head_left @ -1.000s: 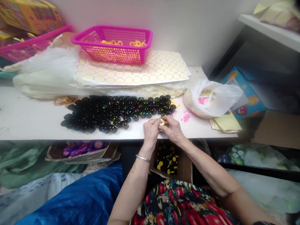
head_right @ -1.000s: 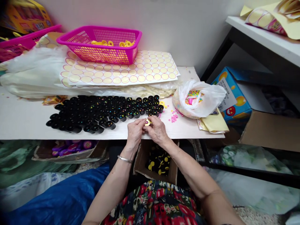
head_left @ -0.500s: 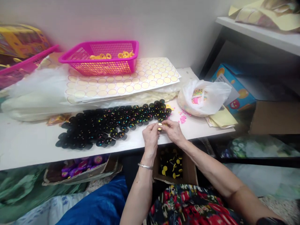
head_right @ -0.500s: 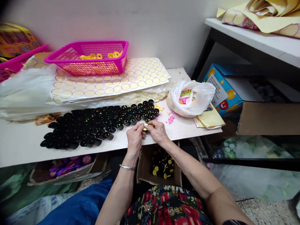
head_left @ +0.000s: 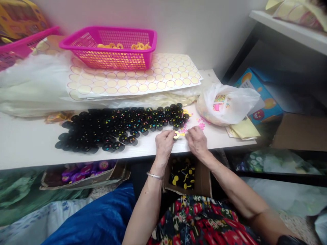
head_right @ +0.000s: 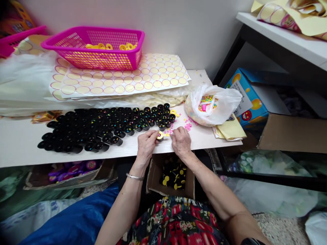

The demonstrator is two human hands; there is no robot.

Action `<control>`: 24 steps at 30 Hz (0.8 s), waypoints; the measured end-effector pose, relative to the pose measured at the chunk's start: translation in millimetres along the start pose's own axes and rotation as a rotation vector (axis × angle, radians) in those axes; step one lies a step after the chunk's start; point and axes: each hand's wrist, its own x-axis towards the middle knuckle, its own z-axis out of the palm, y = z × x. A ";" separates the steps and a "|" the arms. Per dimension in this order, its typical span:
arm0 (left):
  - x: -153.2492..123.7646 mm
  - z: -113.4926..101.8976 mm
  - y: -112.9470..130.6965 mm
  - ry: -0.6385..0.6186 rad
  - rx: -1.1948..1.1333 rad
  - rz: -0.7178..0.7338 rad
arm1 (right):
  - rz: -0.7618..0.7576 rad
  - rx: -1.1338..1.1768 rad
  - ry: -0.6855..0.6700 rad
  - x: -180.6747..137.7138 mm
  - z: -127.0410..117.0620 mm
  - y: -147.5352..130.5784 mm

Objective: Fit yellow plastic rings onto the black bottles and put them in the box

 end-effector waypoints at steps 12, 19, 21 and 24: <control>-1.1 0.6 2.4 -0.041 -0.138 -0.093 | 0.149 0.329 -0.166 7.1 6.7 -40.5; 4.0 -0.7 10.0 -0.077 -0.178 -0.115 | -0.023 0.292 -0.212 5.9 3.8 -32.5; 5.6 -1.4 7.7 -0.101 -0.157 -0.086 | 0.045 0.344 -0.194 7.2 4.4 -33.6; 5.7 -0.7 2.7 -0.128 -0.134 -0.075 | 0.176 0.447 -0.171 9.8 6.1 -35.5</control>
